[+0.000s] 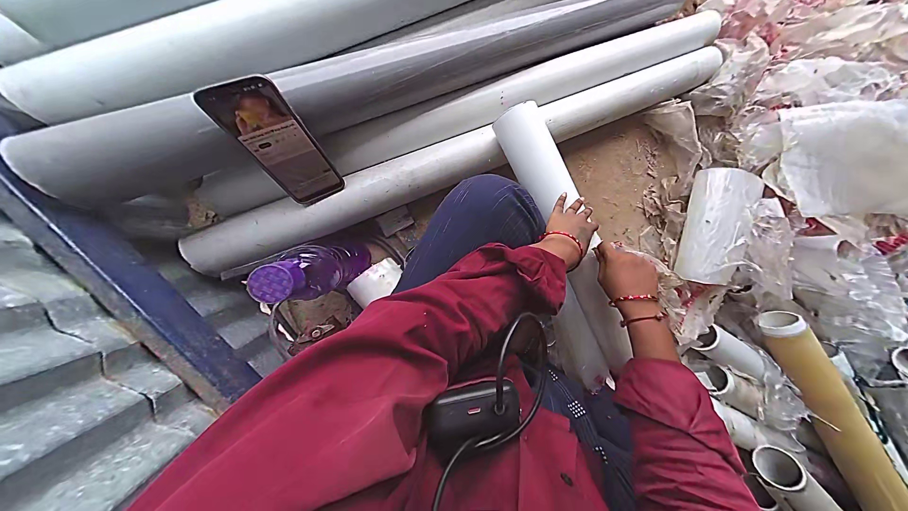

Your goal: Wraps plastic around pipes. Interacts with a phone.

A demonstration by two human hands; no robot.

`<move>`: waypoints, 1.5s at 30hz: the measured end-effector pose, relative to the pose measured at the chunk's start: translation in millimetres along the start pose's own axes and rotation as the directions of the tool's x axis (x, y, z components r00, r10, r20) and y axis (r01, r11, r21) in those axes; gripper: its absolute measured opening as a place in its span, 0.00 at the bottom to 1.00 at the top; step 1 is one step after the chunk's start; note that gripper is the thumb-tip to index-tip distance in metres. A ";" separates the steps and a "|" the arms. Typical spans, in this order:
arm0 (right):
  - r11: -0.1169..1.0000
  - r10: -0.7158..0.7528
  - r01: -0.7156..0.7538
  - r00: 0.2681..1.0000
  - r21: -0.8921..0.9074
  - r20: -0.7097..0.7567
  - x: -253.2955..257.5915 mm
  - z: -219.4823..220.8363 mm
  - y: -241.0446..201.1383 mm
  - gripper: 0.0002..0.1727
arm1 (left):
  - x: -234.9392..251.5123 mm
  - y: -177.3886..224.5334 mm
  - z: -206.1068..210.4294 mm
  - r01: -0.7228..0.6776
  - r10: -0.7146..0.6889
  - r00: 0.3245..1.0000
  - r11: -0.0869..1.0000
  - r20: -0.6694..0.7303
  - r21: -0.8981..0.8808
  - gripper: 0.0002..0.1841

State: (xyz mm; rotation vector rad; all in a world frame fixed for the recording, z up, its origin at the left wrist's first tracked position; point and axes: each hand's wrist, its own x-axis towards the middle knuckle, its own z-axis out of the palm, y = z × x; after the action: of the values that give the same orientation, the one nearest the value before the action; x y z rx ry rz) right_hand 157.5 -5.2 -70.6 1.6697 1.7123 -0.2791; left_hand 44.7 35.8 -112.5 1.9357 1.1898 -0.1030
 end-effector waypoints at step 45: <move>0.998 0.049 -0.047 0.997 -0.039 0.056 -93.9 107.5 97.1 0.17 | 1.4 -9.9 11.4 -0.062 0.071 0.997 0.976 -0.035 0.207 0.35</move>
State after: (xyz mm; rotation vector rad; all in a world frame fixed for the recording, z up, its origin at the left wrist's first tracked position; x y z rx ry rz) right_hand 275.7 -130.4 -58.9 1.6579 1.6240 -0.2675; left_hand 41.6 30.9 -126.5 2.1660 1.1791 -0.1561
